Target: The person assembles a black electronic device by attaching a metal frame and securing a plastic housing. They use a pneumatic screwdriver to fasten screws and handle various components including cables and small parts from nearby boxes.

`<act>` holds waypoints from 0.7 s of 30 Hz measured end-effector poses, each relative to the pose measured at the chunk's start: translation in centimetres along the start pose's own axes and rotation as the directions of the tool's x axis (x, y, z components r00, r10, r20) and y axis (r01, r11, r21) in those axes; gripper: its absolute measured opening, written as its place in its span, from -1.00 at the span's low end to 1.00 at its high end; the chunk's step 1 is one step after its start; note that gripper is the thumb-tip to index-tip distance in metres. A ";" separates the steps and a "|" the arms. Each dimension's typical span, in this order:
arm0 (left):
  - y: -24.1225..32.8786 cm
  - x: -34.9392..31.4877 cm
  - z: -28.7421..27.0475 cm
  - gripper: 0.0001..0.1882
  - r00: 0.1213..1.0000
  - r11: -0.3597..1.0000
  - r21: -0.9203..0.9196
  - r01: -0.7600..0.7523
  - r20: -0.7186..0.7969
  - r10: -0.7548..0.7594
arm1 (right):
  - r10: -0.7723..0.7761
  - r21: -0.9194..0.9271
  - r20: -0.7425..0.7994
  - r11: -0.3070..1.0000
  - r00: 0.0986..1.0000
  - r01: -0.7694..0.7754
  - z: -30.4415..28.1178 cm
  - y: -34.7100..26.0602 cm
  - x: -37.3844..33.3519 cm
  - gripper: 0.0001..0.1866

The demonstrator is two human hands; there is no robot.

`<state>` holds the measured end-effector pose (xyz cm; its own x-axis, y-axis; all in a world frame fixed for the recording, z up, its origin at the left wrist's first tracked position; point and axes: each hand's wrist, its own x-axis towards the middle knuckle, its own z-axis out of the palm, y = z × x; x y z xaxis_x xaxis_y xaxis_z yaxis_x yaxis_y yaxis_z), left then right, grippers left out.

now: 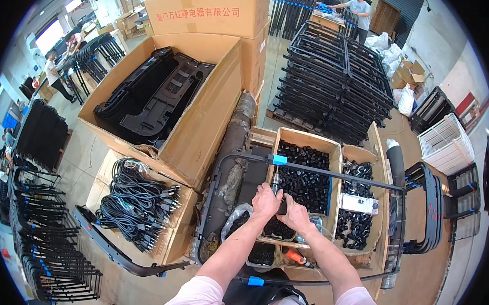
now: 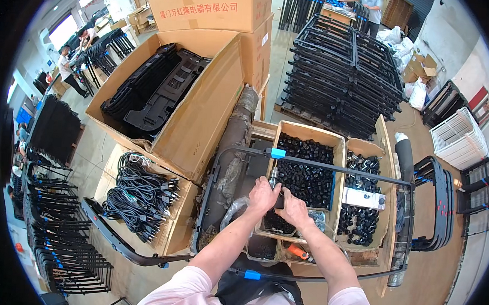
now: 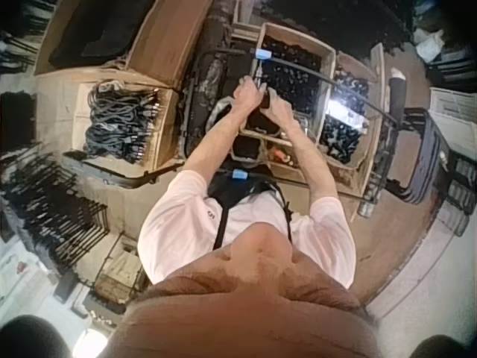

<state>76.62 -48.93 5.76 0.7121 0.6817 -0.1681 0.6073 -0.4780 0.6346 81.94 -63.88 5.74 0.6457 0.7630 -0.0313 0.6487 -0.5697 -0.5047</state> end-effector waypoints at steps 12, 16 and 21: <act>0.5 1.1 -0.1 -0.32 0.999 0.999 -0.017 0.041 0.005 -0.041 | 0.005 -0.001 0.013 1.000 1.000 -0.005 -1.0 -0.7 1.0 -0.14; 0.5 1.4 0.1 -0.31 0.999 0.999 -0.013 0.032 0.008 -0.032 | -0.091 -0.031 0.013 0.995 0.996 0.091 -0.7 -0.3 1.1 -0.26; 0.1 1.0 0.0 -0.30 0.999 0.999 -0.008 0.033 0.030 -0.033 | -0.021 0.008 0.032 1.000 0.999 0.021 -0.6 -1.5 0.5 -0.33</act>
<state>77.46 -48.29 5.67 0.7018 0.6804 -0.2113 0.6278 -0.4504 0.6348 81.47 -62.83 6.99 0.6188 0.7840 -0.0483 0.6586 -0.5513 -0.5122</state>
